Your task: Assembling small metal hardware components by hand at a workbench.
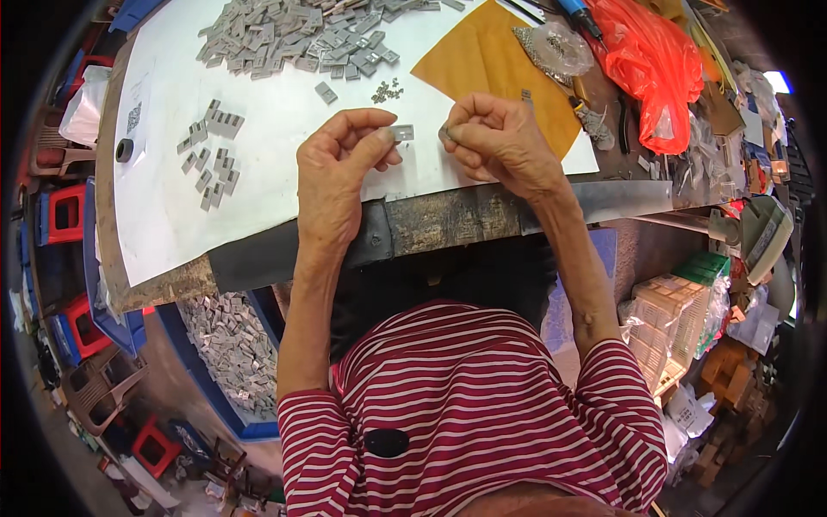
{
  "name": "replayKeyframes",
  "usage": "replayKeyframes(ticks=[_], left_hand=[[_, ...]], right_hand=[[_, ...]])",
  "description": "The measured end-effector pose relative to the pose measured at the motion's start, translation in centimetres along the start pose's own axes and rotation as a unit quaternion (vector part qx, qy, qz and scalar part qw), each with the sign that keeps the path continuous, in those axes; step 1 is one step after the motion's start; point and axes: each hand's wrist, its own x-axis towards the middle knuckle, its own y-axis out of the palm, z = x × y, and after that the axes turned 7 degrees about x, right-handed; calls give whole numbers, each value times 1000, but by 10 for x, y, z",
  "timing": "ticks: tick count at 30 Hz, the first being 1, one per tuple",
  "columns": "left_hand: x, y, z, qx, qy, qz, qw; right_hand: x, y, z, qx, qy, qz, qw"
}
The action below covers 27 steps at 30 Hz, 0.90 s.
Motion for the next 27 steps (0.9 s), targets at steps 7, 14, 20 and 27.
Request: replayKeyframes(ticks=[7, 14, 20, 27], left_hand=[[-1, 8, 4, 58, 1, 1, 998], [-3, 12, 5, 92, 3, 21, 996], [-5, 15, 11, 95, 30, 38, 994], [-11, 14, 12, 41, 25, 62, 997]], right_hand=[[-2, 8, -6, -27, -42, -15, 999], [-3, 3, -10, -24, -46, -19, 998], [-3, 2, -12, 16, -55, -27, 998], [-5, 2, -13, -61, -71, -25, 995]])
